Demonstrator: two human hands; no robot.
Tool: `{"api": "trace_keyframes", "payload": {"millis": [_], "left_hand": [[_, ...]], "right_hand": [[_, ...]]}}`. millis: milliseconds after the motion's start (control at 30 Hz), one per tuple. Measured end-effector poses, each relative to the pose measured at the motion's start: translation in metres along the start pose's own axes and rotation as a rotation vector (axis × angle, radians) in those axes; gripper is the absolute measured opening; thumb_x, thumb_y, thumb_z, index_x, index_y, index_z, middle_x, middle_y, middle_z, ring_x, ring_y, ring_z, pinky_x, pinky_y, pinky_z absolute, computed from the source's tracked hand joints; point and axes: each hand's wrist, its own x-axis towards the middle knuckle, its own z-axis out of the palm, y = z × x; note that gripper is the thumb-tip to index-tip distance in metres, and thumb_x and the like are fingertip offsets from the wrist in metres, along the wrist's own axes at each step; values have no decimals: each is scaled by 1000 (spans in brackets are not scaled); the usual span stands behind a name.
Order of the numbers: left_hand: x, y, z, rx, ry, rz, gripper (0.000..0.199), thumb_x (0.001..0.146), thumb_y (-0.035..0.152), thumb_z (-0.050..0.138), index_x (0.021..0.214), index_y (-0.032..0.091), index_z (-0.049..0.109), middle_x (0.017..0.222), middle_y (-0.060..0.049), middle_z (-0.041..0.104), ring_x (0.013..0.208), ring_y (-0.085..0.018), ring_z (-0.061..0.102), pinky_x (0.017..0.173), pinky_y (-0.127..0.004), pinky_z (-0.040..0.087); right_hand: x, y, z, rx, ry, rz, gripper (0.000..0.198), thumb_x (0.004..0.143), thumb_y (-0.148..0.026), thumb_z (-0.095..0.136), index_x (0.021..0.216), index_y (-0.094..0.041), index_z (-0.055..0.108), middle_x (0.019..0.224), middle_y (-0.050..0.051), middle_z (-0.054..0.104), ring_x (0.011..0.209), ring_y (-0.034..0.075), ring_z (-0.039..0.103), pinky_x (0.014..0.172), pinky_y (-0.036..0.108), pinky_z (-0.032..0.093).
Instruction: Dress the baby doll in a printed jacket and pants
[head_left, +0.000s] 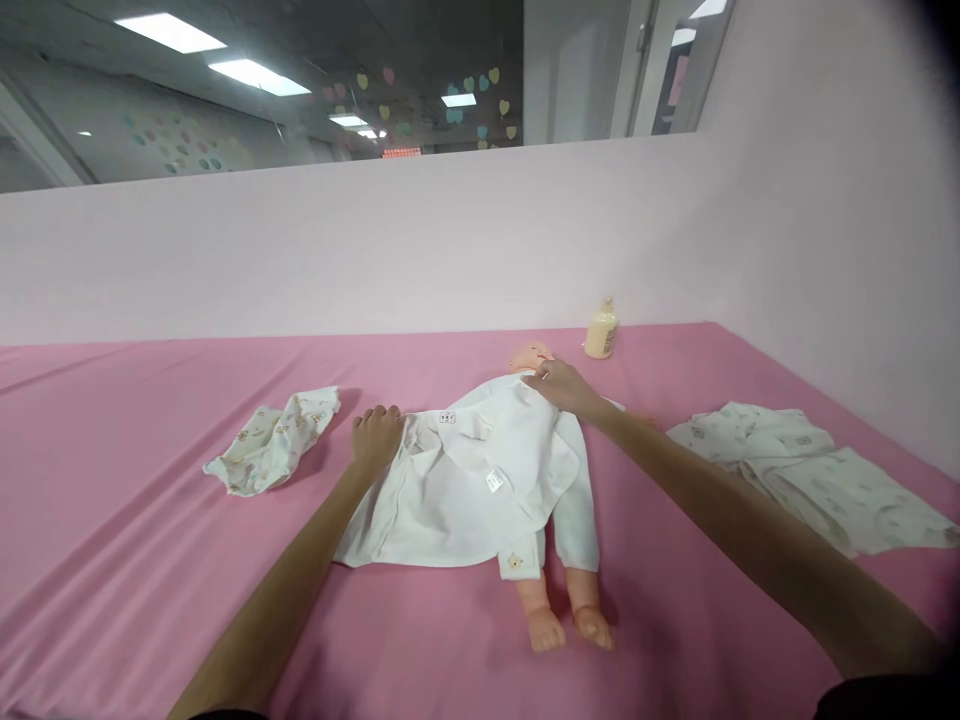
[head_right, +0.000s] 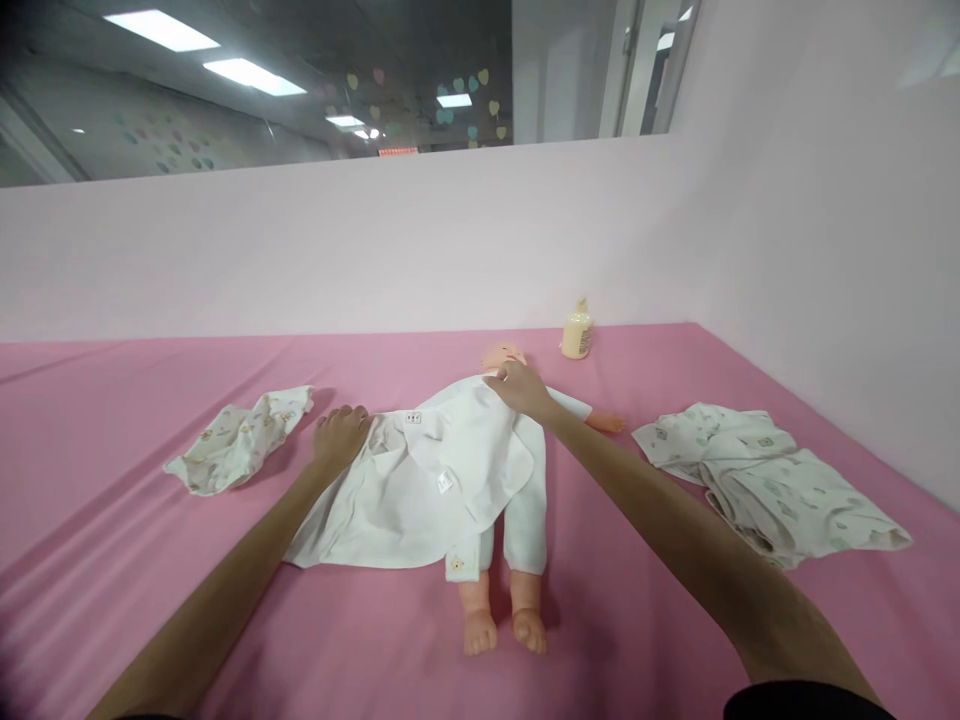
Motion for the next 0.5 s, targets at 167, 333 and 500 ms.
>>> {"api": "trace_keyframes", "payload": {"millis": [167, 333, 500], "left_hand": [[-17, 22, -21, -214, 245, 64, 36, 98, 31, 35, 112, 15, 65, 115, -16, 63, 110, -30, 55, 97, -42, 40], [-19, 94, -72, -748, 155, 243, 31, 98, 38, 40, 105, 20, 63, 114, -9, 65, 107, -23, 59, 95, -33, 44], [16, 151, -102, -861, -256, 187, 30, 92, 44, 50, 76, 19, 56, 88, -8, 67, 89, -24, 61, 79, -32, 44]], "right_hand": [[-17, 36, -12, 142, -9, 125, 31, 89, -45, 57, 72, -20, 49, 70, 3, 64, 56, 15, 58, 56, 28, 43], [-29, 75, -9, 461, 43, 304, 26, 89, -39, 62, 75, -18, 56, 81, 8, 69, 70, 18, 66, 67, 29, 54], [-31, 86, 3, 610, 4, 325, 23, 91, -36, 58, 81, -16, 61, 84, 10, 71, 76, 17, 67, 77, 29, 56]]}}
